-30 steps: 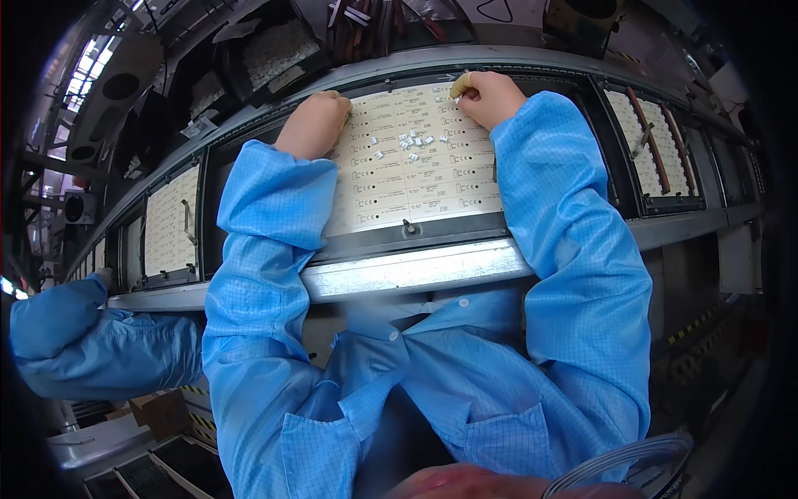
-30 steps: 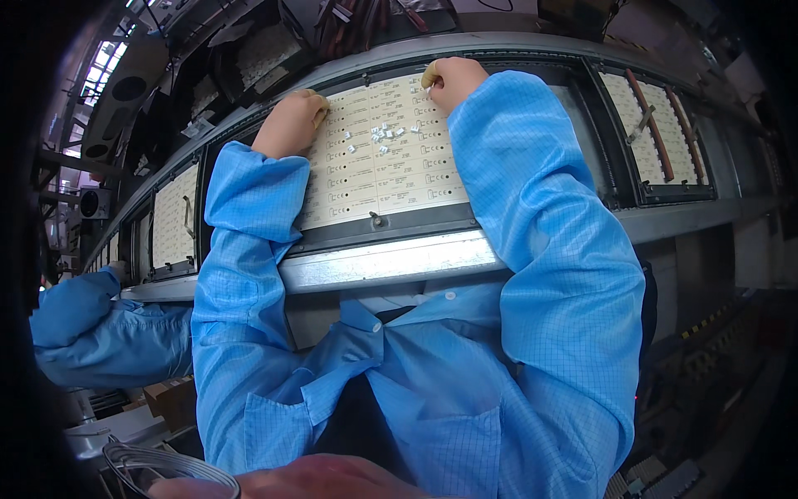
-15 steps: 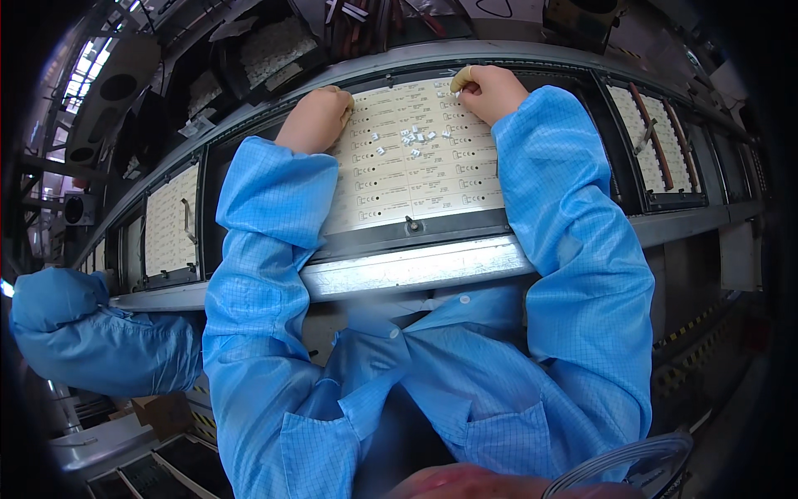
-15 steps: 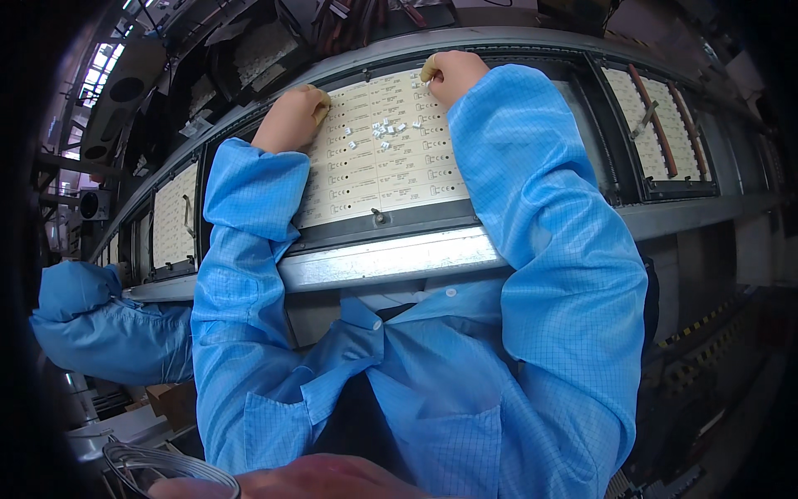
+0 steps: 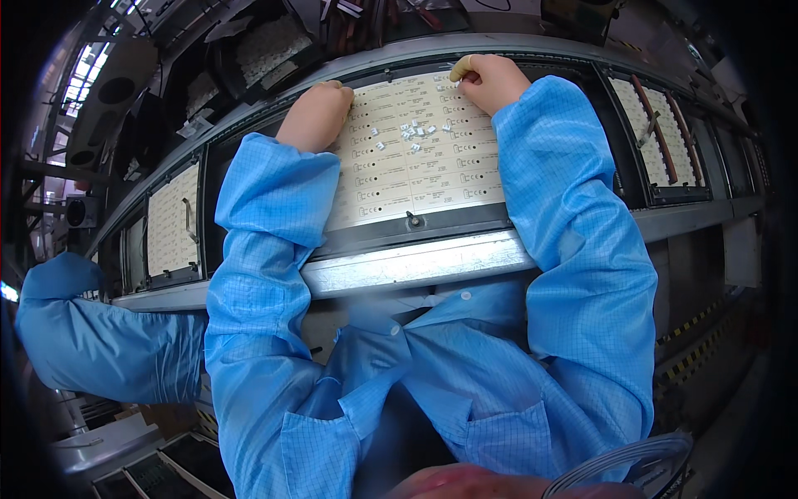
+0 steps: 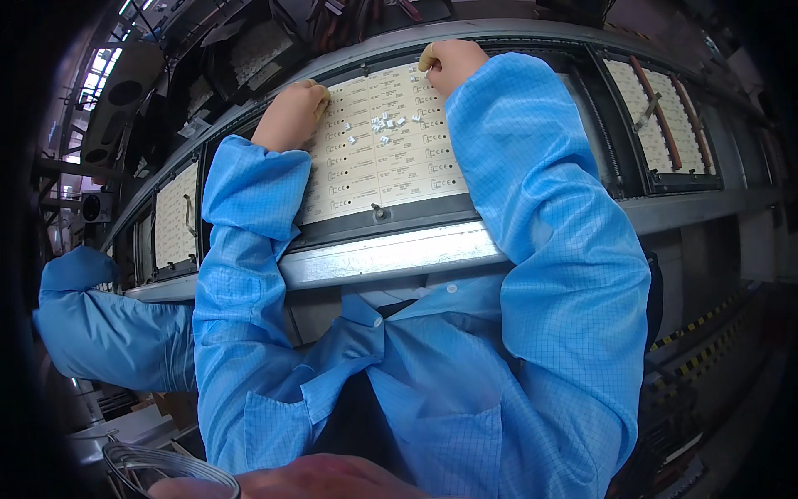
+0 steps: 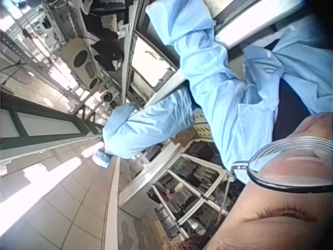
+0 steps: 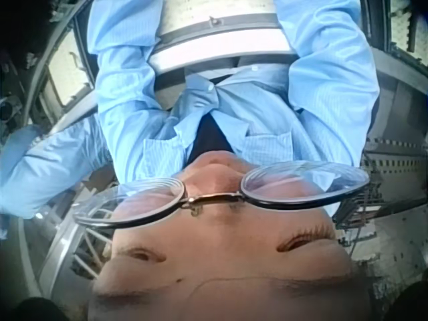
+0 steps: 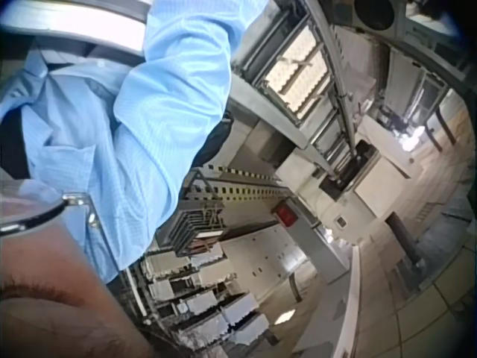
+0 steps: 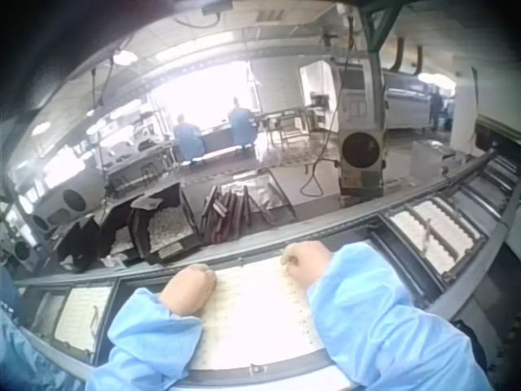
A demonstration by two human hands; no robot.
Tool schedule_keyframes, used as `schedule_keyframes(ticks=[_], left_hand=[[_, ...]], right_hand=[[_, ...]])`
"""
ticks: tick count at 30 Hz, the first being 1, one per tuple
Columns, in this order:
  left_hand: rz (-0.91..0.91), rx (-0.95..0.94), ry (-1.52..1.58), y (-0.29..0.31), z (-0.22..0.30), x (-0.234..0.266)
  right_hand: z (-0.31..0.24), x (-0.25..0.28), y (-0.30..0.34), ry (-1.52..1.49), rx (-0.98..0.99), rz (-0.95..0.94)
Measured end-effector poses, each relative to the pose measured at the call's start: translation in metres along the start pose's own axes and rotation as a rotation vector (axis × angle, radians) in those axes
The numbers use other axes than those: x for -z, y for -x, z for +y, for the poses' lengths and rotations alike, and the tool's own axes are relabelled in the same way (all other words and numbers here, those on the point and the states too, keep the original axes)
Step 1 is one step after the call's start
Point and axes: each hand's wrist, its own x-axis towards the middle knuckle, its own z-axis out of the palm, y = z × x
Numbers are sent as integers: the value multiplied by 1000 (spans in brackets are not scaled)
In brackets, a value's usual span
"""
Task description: Placing electronic components into designated slots on circuit boards on a moving assembly line.
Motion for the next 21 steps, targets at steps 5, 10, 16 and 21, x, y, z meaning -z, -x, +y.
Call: schedule_keyframes(ticks=[5, 10, 16, 21], left_hand=[[14, 20, 81, 0, 0, 0], [23, 11, 47, -5, 1, -5], [10, 19, 71, -7, 5, -7], [94, 31, 408, 2, -6, -9]], right_hand=[[1, 3, 1, 2, 17, 6], [3, 4, 1, -3, 30, 50], [5, 6, 0, 4, 45, 15], [5, 0, 1, 41, 84, -40]])
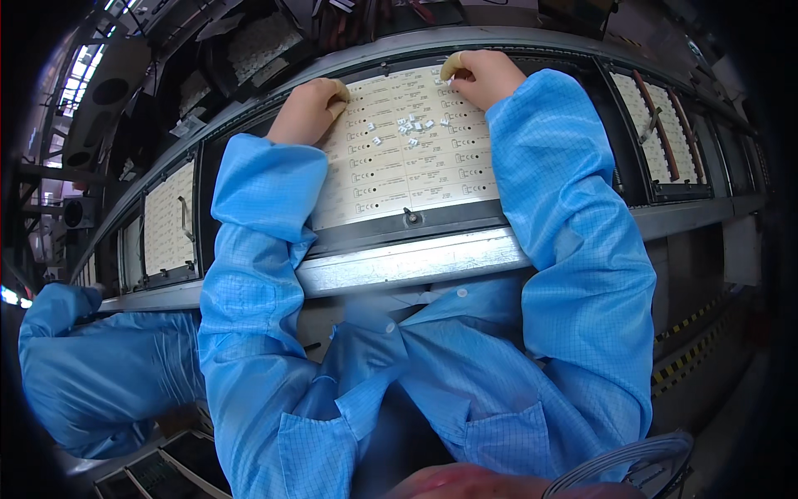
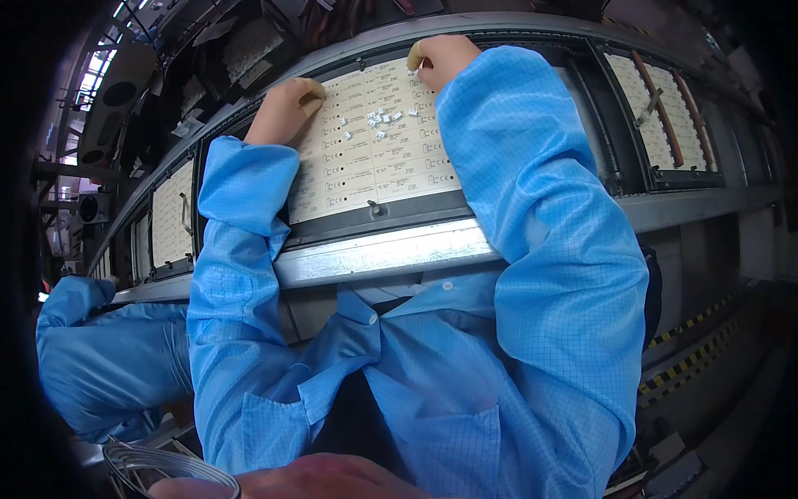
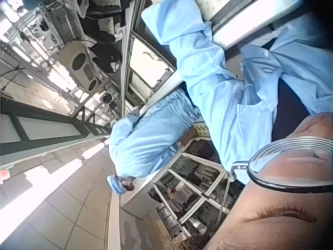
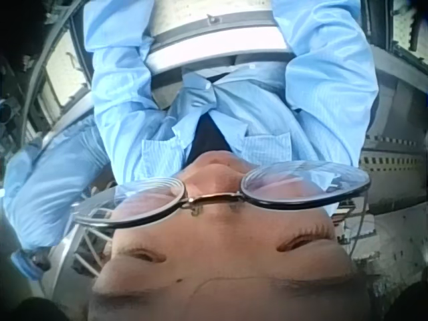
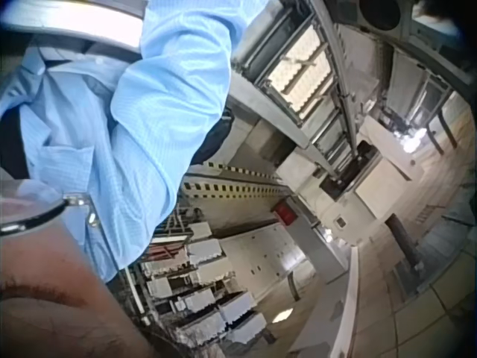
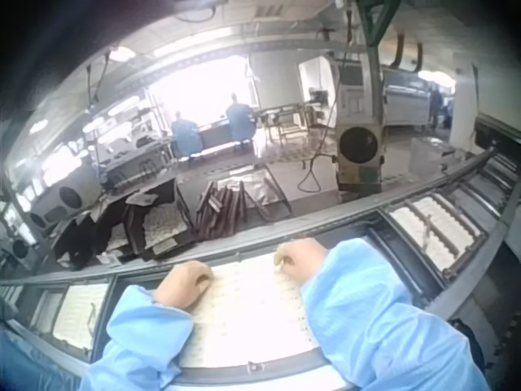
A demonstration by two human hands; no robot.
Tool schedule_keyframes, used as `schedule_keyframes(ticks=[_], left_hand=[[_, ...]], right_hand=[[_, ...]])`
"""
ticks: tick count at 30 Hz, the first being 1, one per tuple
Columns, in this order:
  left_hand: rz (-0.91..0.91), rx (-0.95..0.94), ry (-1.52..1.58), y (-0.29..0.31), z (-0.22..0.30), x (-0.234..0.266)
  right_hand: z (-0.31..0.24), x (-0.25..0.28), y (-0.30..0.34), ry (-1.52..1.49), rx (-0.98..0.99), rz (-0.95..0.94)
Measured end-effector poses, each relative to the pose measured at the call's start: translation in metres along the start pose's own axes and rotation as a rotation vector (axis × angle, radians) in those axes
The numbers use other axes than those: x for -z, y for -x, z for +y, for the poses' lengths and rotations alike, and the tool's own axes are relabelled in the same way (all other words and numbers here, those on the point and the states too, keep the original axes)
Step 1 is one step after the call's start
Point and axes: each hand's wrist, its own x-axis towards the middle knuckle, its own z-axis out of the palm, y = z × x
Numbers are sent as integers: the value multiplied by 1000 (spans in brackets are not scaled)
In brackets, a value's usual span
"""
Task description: Placing electronic components into designated slots on circuit boards on a moving assembly line.
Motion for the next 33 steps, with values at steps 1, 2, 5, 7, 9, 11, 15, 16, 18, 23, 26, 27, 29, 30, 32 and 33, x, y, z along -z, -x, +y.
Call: schedule_keyframes(ticks=[1, 2, 5, 7, 9, 11, 15, 16, 18, 23, 26, 27, 29, 30, 32, 33], left_hand=[[6, 1, 6, 2, -2, 1], [2, -25, -6, 4, -4, 1], [18, -63, 27, 14, 10, 0], [36, -70, 72, 19, 22, 1], [-162, 53, 248, 21, 28, 0], [-174, 91, 301, 22, 33, -5], [-122, 154, 297, 22, 39, -10], [-109, 151, 268, 22, 39, -11], [-121, 167, 273, 20, 42, -10], [-106, 176, 314, 22, 39, -15], [-120, 154, 266, 21, 39, -10], [-94, 182, 279, 21, 37, -9], [-62, 213, 287, 22, 32, -6], [-1, 175, 289, 21, 27, -3], [64, 168, 303, 21, 20, -1], [67, 172, 303, 20, 16, 1]], right_hand=[[-1, -1, 0, 3, 15, -38], [-1, -3, 0, 12, 17, -40], [-3, -5, -1, 38, 39, -96], [-10, -3, 2, 106, 12, -184], [-9, -6, -1, 140, 1, -164], [-8, -10, -3, 175, -5, -144], [1, -16, -4, 223, 29, -79], [4, -19, -4, 224, 71, -63], [10, -24, -5, 221, 85, -49], [5, -24, -6, 231, 115, -75], [1, -20, -8, 252, 137, -87], [-2, -16, -4, 205, 101, -61], [-12, -5, 5, 156, 74, -33], [-18, 1, 11, 99, 40, -140], [-19, -1, 18, 57, 20, -255], [-16, -6, 20, 57, 24, -257]])
